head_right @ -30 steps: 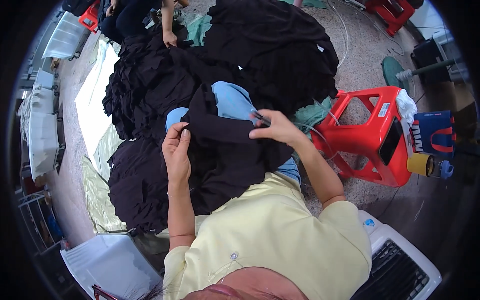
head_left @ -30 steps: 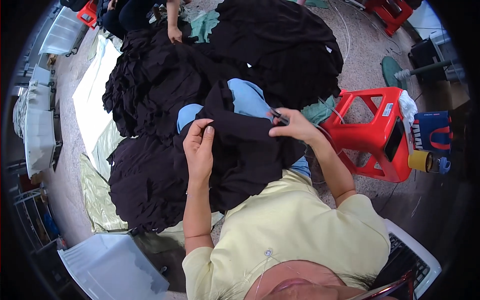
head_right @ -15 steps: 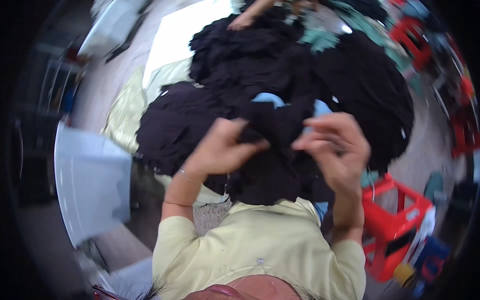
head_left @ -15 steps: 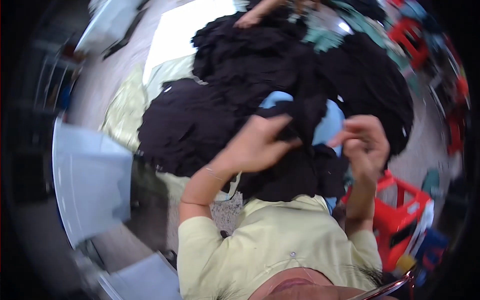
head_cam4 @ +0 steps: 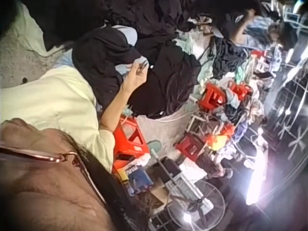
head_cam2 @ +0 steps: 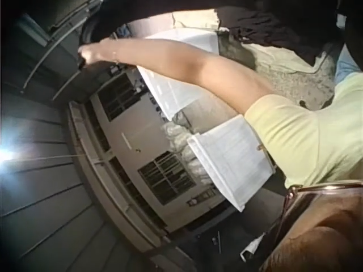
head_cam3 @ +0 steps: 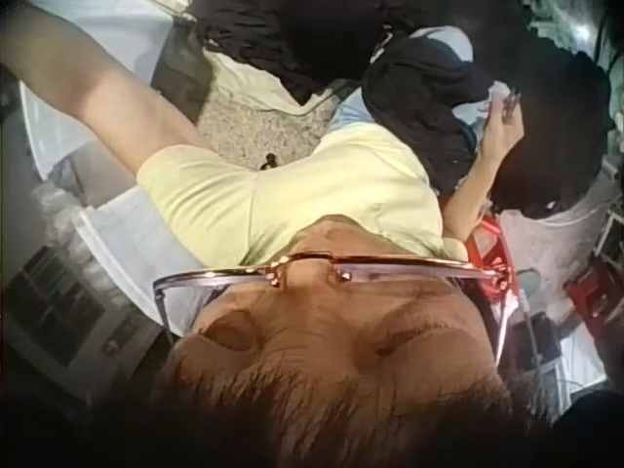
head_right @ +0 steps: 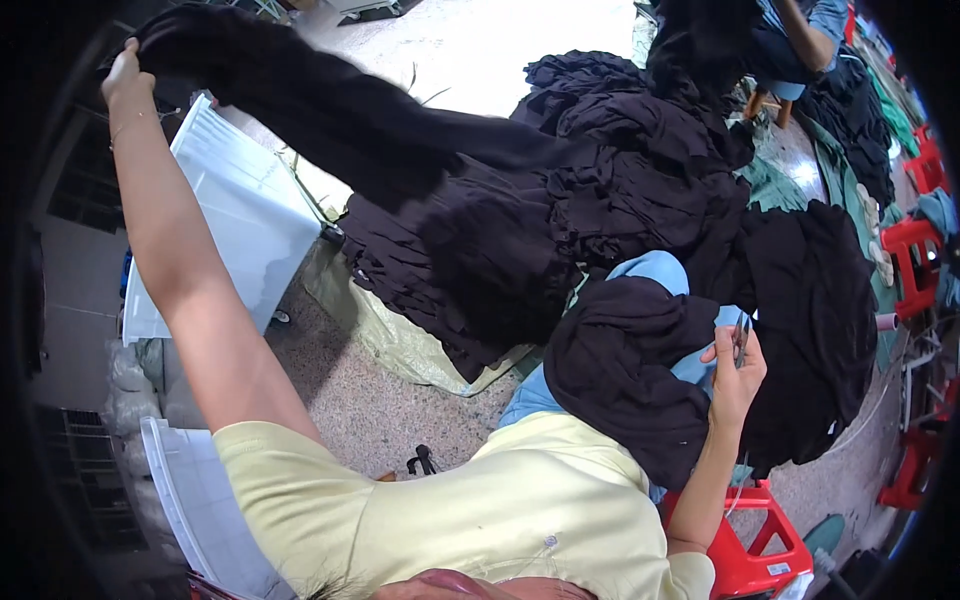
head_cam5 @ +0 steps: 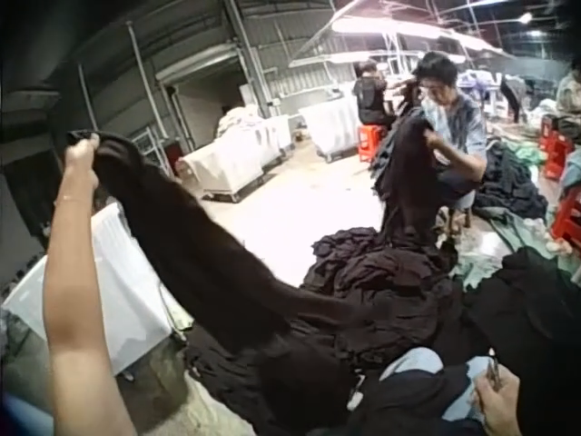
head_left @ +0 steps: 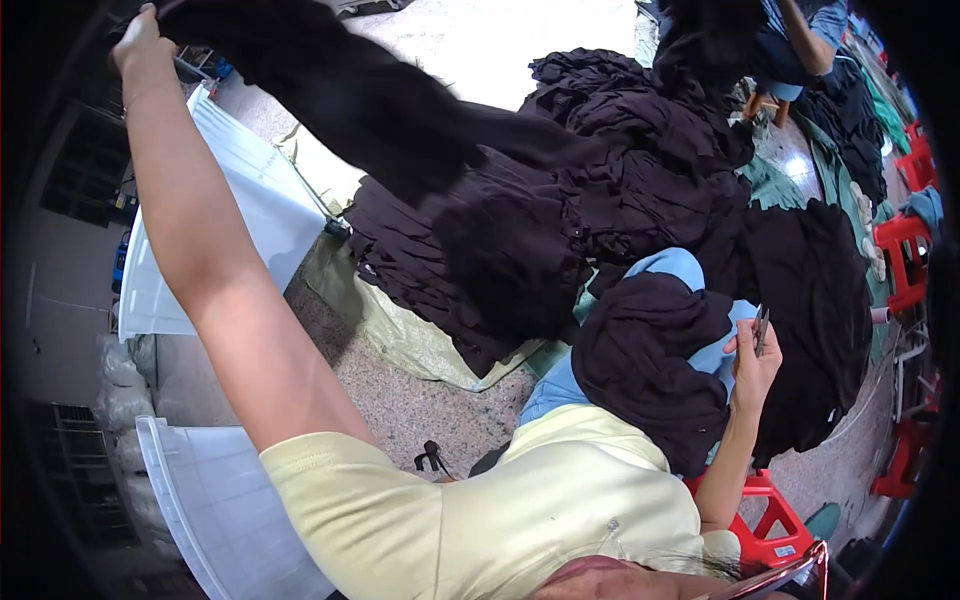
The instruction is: Inspecting black garments from a pile on the floor and trimming excess threads or labels using small snips.
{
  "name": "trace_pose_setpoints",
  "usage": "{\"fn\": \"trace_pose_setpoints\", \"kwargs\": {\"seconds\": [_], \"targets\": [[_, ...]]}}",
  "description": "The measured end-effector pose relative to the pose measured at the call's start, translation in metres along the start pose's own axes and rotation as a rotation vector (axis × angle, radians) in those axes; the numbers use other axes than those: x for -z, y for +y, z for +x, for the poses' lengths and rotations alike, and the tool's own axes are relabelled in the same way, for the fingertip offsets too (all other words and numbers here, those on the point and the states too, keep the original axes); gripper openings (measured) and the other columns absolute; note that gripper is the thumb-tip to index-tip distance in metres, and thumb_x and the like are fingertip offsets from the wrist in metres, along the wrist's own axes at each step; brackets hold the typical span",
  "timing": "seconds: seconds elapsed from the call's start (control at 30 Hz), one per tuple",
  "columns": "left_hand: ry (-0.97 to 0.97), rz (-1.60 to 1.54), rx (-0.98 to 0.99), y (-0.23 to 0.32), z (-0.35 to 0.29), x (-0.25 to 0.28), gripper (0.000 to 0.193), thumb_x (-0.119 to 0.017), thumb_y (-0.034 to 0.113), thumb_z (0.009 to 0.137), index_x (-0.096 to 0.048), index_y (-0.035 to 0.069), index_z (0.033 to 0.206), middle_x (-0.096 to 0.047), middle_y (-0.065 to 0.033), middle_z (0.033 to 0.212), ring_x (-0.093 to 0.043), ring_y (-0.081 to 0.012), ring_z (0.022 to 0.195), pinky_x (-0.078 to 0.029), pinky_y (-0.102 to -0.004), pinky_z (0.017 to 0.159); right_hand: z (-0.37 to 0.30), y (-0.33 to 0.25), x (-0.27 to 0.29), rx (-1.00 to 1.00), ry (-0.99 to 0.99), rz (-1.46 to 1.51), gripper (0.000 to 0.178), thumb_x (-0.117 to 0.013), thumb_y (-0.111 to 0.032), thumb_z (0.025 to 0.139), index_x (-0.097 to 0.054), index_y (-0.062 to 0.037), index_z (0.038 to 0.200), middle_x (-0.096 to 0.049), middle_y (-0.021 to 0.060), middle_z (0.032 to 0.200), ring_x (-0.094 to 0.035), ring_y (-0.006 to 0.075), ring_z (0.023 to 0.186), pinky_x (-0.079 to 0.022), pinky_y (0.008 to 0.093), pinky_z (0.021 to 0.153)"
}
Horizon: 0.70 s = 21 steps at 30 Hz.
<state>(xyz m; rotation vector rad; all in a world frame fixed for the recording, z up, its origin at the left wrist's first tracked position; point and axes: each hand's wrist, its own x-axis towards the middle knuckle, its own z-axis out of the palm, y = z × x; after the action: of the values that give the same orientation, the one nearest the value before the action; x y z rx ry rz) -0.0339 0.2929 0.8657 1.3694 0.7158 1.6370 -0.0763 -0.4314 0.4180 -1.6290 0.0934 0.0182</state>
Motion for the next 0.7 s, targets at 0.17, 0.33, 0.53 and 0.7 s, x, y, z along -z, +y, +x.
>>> {"fn": "trace_pose_setpoints", "kwargs": {"seconds": [0.17,0.33,0.53,0.7], "targets": [[-0.098,0.108,-0.135,-0.035,-0.057,-0.024,0.079,-0.080,0.037,0.075,-0.045,-0.013,0.126,-0.055,-0.0200,0.129,-0.058,-0.0244,0.109,-0.047,-0.0353,0.094,0.000,0.015,-0.004,0.027,0.005,-0.052,0.015,-0.062,-0.018,0.095,-0.062,-0.0051,0.087,-0.056,-0.0042,0.063,-0.040,-0.0002,0.052,-0.026,0.0188,0.050],[-0.343,0.039,-0.429,-0.122,-0.215,0.000,0.029,-0.075,0.017,0.079,-0.066,-0.005,0.095,-0.071,-0.0136,0.095,-0.066,-0.0220,0.084,-0.050,-0.0358,0.078,-0.004,0.024,-0.008,0.020,-0.021,-0.077,0.016,-0.062,-0.018,0.094,-0.062,-0.0035,0.086,-0.054,-0.0044,0.064,-0.045,0.0019,0.056,-0.030,0.0197,0.053],[-0.952,0.426,-0.167,-0.275,-0.441,0.069,0.027,-0.065,0.017,0.087,-0.063,-0.002,0.106,-0.068,-0.0210,0.096,-0.066,-0.0380,0.093,-0.050,-0.0397,0.078,-0.014,0.030,0.015,0.016,0.166,-0.405,0.023,-0.056,-0.016,0.097,-0.062,0.0046,0.092,-0.058,0.0038,0.072,-0.052,0.0086,0.069,-0.042,0.0255,0.062],[-1.565,0.533,0.119,-0.303,-0.564,0.145,0.019,-0.065,0.011,0.089,-0.069,-0.003,0.102,-0.072,-0.0098,0.090,-0.067,-0.0133,0.082,-0.052,-0.0271,0.077,-0.012,0.048,0.047,0.092,0.377,-0.372,0.023,-0.053,-0.022,0.099,-0.065,-0.0021,0.098,-0.057,0.0054,0.070,-0.055,0.0126,0.062,-0.044,0.0268,0.059]]}}
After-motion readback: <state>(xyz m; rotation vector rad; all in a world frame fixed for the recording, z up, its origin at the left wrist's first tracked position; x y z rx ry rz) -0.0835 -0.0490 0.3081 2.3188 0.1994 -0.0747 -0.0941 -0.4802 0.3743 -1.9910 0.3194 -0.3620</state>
